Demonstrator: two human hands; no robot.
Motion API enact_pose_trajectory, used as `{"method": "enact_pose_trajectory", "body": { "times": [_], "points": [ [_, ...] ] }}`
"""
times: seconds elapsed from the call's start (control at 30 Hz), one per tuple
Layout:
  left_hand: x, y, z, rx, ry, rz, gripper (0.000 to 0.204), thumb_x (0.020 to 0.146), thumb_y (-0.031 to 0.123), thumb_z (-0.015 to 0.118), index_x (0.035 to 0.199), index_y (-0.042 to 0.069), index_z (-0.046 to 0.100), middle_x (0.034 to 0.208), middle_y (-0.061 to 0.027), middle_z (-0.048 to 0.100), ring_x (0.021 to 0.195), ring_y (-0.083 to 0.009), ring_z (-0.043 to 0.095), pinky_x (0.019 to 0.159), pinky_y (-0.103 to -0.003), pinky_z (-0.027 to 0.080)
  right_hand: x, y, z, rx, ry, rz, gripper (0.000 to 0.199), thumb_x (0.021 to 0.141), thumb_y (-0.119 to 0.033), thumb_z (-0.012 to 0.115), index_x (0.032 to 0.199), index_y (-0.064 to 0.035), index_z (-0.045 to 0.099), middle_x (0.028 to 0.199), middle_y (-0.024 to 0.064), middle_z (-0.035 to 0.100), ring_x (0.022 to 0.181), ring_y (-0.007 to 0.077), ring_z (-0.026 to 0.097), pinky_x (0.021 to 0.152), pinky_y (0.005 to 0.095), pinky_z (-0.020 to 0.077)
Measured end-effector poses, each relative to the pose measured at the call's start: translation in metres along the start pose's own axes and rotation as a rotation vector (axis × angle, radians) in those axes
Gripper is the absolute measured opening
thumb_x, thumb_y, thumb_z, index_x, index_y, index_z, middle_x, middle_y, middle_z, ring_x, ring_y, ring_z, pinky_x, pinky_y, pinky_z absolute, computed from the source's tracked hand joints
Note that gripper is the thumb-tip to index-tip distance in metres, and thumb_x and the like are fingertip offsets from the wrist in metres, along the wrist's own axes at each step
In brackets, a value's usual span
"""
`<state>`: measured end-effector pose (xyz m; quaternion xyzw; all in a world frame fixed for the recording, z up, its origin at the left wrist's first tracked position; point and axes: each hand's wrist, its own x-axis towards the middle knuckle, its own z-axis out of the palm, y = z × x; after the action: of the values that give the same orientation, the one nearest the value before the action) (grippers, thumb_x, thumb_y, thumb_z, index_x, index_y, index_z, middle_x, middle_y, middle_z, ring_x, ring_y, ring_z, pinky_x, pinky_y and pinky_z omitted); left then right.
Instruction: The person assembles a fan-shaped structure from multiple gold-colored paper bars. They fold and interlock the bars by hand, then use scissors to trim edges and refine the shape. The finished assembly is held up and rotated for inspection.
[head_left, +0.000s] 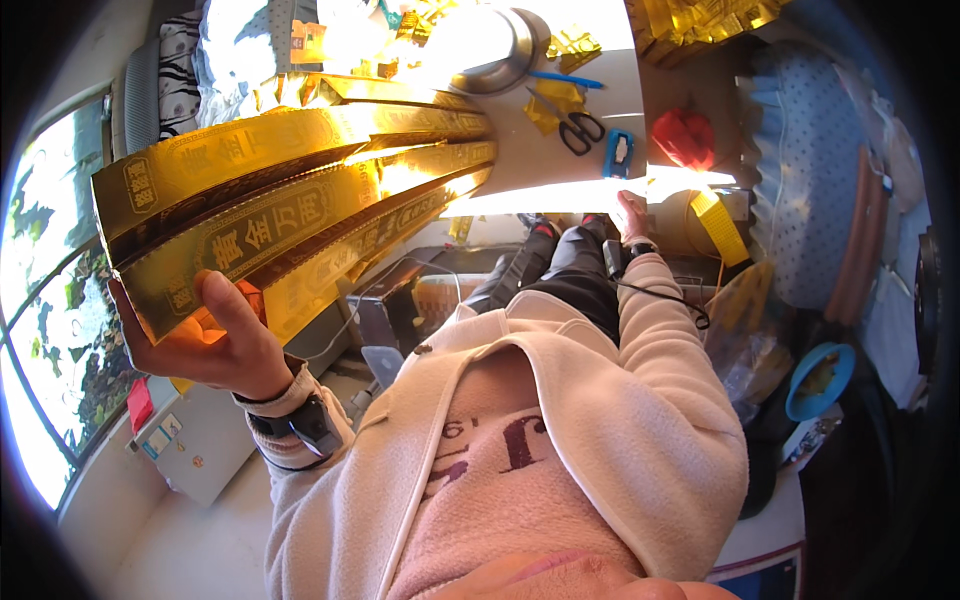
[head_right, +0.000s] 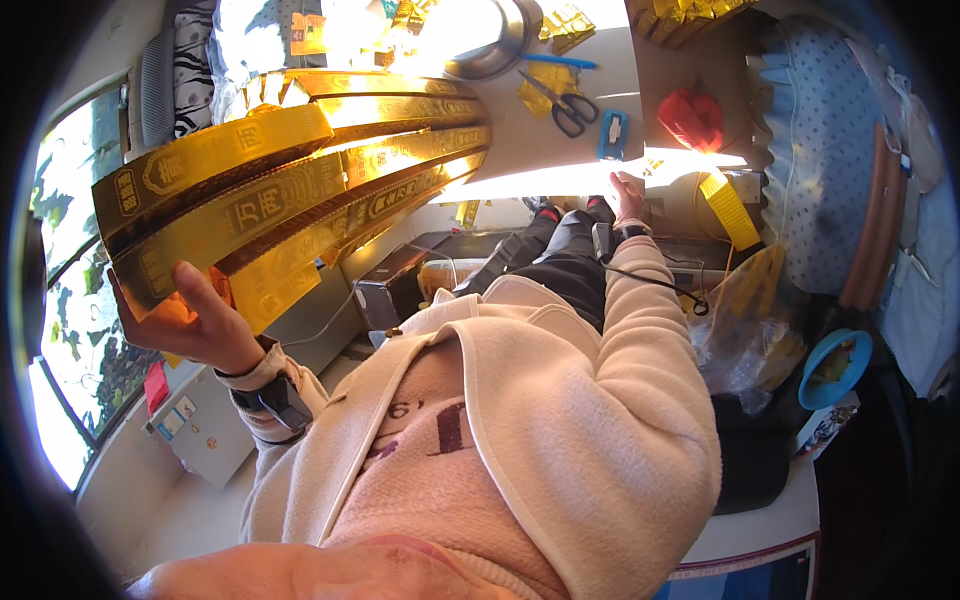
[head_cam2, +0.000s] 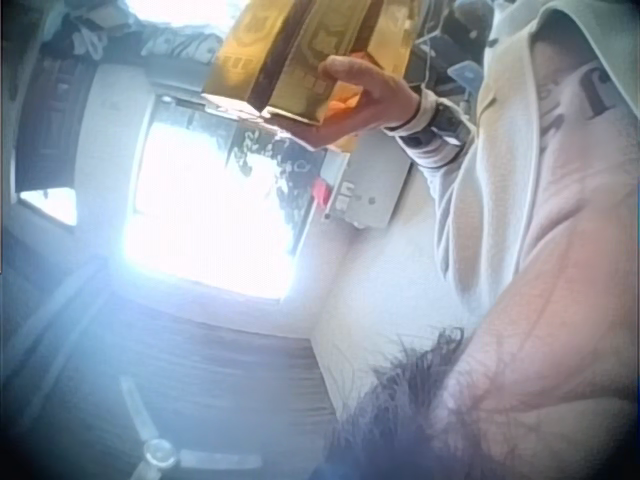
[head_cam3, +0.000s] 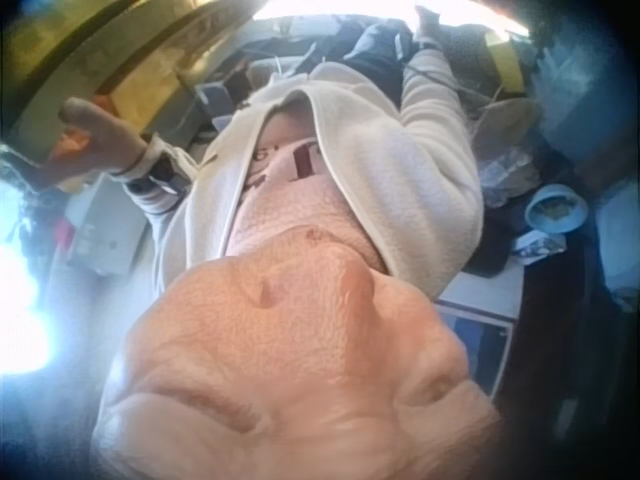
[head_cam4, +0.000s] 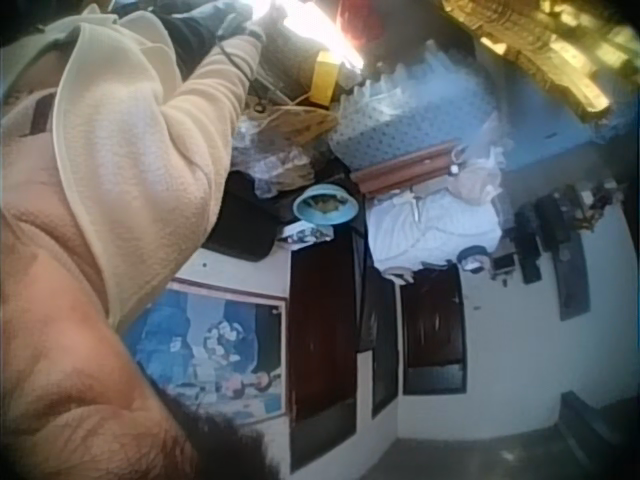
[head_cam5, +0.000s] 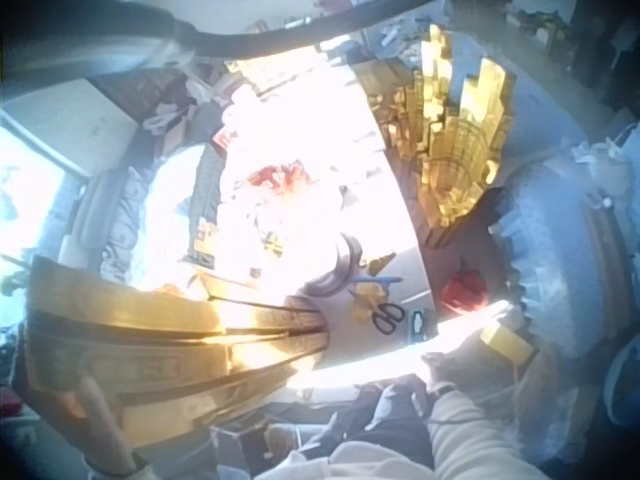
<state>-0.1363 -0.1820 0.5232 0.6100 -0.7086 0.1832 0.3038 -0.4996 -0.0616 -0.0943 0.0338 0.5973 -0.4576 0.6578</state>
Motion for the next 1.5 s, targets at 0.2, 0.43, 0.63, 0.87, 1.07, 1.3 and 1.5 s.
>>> {"method": "enact_pose_trajectory", "body": {
  "times": [0.2,0.43,0.63,0.87,1.07,1.3,1.5],
  "points": [
    [0.003,-0.004,0.004,-0.022,0.018,0.039,0.069,0.098,0.040,0.067,0.140,0.000,0.032,0.129,-0.0205,0.052,0.113,-0.0237,0.064,0.090,-0.037,0.063,0.045,0.041,-0.028,-0.350,0.112,-0.227,0.030,0.092,-0.025,0.078,0.113,-0.0078,0.067,0.092,0.0017,0.067,0.086,0.0144,0.062,0.078,0.0296,0.0506],
    [0.000,-0.004,0.005,-0.073,0.020,0.014,0.069,0.097,0.041,0.068,0.140,0.000,0.032,0.129,-0.0205,0.053,0.113,-0.0241,0.065,0.090,-0.037,0.063,0.054,0.054,-0.007,-0.389,0.276,-0.433,0.035,0.093,-0.031,0.077,0.115,-0.0047,0.067,0.098,0.0015,0.071,0.094,0.0130,0.063,0.088,0.0290,0.0485],
    [0.000,-0.006,0.001,-0.089,0.001,0.020,0.070,0.097,0.032,0.070,0.143,-0.003,0.030,0.134,-0.0242,0.051,0.113,-0.0284,0.063,0.093,-0.039,0.059,0.060,0.050,-0.002,-0.602,0.376,-0.336,0.031,0.093,-0.037,0.073,0.107,-0.0090,0.077,0.096,0.0065,0.076,0.087,0.0149,0.067,0.083,0.0321,0.0516],
    [-0.003,0.003,-0.002,-0.138,-0.006,-0.098,0.078,0.093,0.025,0.073,0.149,-0.004,0.027,0.140,-0.0218,0.045,0.118,-0.0270,0.058,0.098,-0.038,0.054,0.044,0.039,0.021,-1.117,0.091,-0.399,0.020,0.095,-0.023,0.067,0.105,-0.0082,0.077,0.091,0.0019,0.073,0.084,0.0131,0.067,0.083,0.0281,0.0528],
    [-0.002,0.009,0.000,-0.130,-0.005,-0.083,0.079,0.090,0.017,0.073,0.150,-0.005,0.026,0.140,-0.0224,0.044,0.117,-0.0268,0.058,0.098,-0.037,0.054,-0.090,-0.074,0.195,-0.343,-0.558,-0.403,0.014,0.092,-0.018,0.077,0.098,-0.0056,0.074,0.075,-0.0036,0.065,0.071,0.0056,0.057,0.063,0.0214,0.0446],
    [0.001,0.007,0.000,-0.082,-0.015,-0.037,0.080,0.087,0.017,0.074,0.149,-0.006,0.028,0.143,-0.0237,0.044,0.122,-0.0293,0.056,0.103,-0.039,0.050,-0.229,-0.201,0.340,-0.380,-1.055,-0.691,0.007,0.092,-0.005,0.074,0.096,-0.0003,0.072,0.093,0.0007,0.068,0.082,0.0056,0.062,0.071,0.0208,0.0498],
    [-0.002,0.009,0.000,-0.151,-0.028,-0.098,0.084,0.085,0.014,0.075,0.150,-0.004,0.025,0.147,-0.0265,0.040,0.129,-0.0313,0.051,0.106,-0.041,0.048,-0.241,-0.199,0.370,-0.424,-1.112,-0.735,0.009,0.093,-0.013,0.075,0.096,-0.0042,0.073,0.082,0.0010,0.067,0.072,0.0066,0.059,0.065,0.0231,0.0485]
  ]
}}
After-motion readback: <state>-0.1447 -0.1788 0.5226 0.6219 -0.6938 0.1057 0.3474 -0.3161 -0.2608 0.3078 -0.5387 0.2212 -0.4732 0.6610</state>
